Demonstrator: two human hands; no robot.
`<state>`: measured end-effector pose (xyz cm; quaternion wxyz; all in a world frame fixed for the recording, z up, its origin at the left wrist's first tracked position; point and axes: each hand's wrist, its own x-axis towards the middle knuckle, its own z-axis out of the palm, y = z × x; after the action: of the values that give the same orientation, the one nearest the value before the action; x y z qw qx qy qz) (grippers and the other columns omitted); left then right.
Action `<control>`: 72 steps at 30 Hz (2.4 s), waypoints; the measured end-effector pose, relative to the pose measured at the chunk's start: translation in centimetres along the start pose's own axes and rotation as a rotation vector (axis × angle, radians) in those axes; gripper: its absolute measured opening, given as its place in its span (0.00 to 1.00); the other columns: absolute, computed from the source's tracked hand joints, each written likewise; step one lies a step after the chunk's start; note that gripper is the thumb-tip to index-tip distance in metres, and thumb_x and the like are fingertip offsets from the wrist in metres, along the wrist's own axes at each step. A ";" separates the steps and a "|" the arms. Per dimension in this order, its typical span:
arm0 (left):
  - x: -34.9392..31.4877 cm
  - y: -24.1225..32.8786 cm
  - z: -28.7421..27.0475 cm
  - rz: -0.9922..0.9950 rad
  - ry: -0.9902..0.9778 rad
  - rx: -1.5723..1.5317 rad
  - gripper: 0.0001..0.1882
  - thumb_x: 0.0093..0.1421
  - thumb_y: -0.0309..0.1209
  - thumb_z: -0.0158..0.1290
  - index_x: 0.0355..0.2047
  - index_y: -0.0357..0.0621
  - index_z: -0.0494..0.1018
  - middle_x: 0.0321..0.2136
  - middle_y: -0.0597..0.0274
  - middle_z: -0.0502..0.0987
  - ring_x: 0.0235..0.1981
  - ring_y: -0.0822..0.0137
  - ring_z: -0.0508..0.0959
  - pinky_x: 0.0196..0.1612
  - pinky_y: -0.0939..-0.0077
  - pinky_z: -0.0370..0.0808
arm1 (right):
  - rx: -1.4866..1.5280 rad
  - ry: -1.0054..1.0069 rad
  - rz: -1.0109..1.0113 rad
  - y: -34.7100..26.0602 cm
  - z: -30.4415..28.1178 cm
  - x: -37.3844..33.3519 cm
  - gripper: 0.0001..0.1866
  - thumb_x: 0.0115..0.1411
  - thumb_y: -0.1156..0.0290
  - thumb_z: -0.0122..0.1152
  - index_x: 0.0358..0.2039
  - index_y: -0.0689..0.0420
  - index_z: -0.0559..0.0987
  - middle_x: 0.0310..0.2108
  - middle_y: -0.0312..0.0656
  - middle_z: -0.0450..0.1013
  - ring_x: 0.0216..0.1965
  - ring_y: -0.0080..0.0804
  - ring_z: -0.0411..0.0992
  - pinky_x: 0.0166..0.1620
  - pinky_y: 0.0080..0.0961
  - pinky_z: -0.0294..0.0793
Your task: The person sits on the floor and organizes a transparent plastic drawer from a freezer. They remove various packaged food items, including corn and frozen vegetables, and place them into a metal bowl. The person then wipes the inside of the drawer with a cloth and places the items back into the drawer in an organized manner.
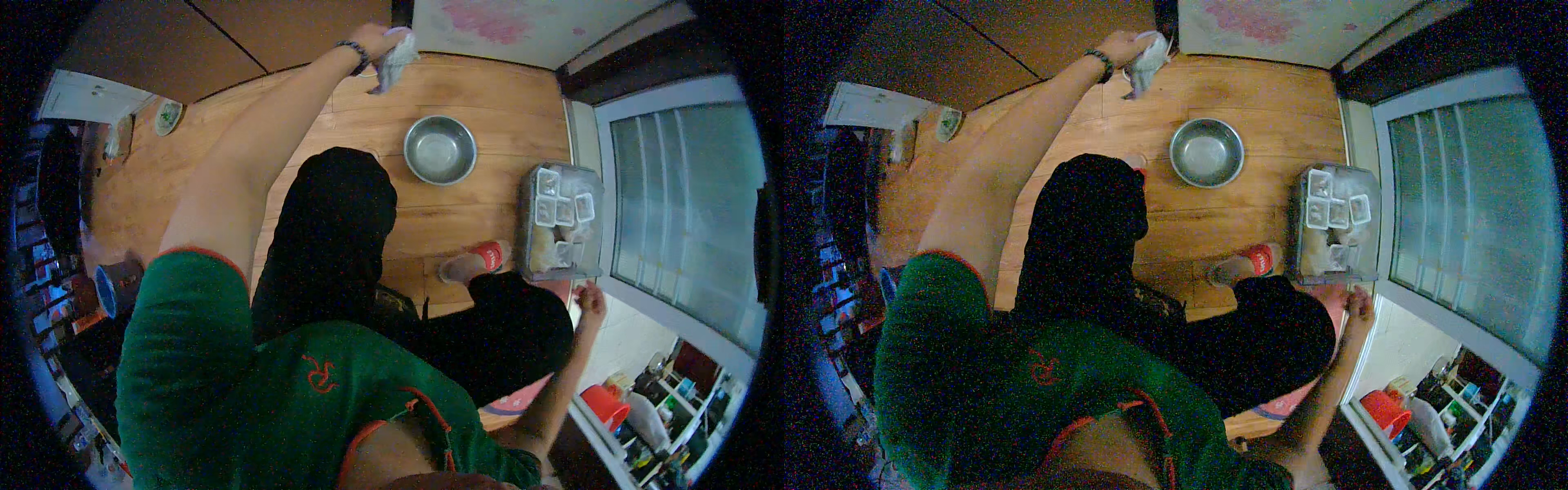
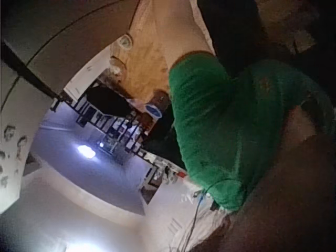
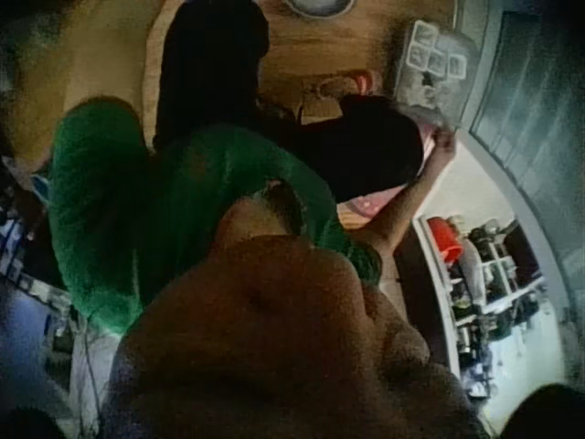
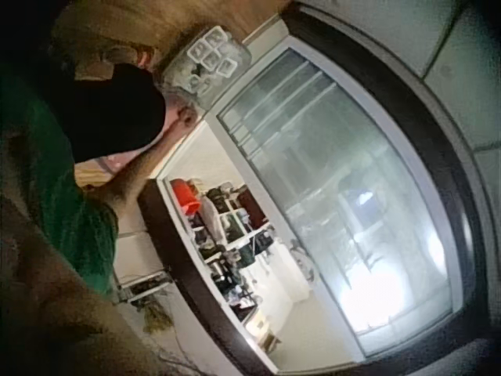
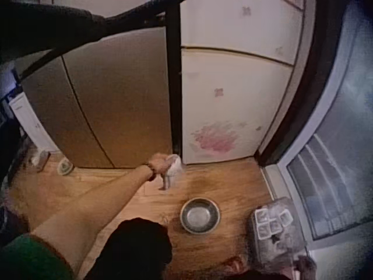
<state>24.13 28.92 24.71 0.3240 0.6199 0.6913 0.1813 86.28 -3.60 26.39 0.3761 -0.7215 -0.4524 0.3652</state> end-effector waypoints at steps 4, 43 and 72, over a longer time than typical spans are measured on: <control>0.4 -10.4 3.8 -0.208 -0.044 -0.387 0.26 0.53 0.52 0.49 0.39 0.41 0.75 0.34 0.55 0.77 0.32 0.63 0.78 0.36 0.70 0.75 | -0.267 -0.362 -0.048 -11.5 6.7 7.8 0.13 0.61 0.69 0.50 0.44 0.61 0.71 0.31 0.39 0.73 0.34 0.25 0.71 0.38 0.20 0.68; 9.0 -16.4 28.6 0.386 -0.368 0.187 0.21 0.57 0.37 0.44 0.52 0.52 0.66 0.57 0.54 0.60 0.50 0.53 0.67 0.53 0.67 0.64 | 0.276 -0.687 -0.039 -7.3 39.1 17.3 0.09 0.59 0.80 0.47 0.39 0.62 0.74 0.30 0.42 0.73 0.34 0.28 0.73 0.41 0.22 0.72; 1.3 -10.1 15.4 -0.257 -0.636 -0.773 0.22 0.47 0.28 0.58 0.44 0.41 0.68 0.42 0.55 0.74 0.44 0.63 0.73 0.45 0.68 0.71 | 0.386 -0.609 0.180 -2.3 38.5 19.3 0.10 0.59 0.74 0.52 0.42 0.60 0.72 0.33 0.42 0.74 0.33 0.30 0.73 0.40 0.25 0.74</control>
<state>26.99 26.22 6.69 0.7432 0.3893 0.5117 0.1850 58.31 23.21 7.44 0.3197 -0.5325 -0.4011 0.6734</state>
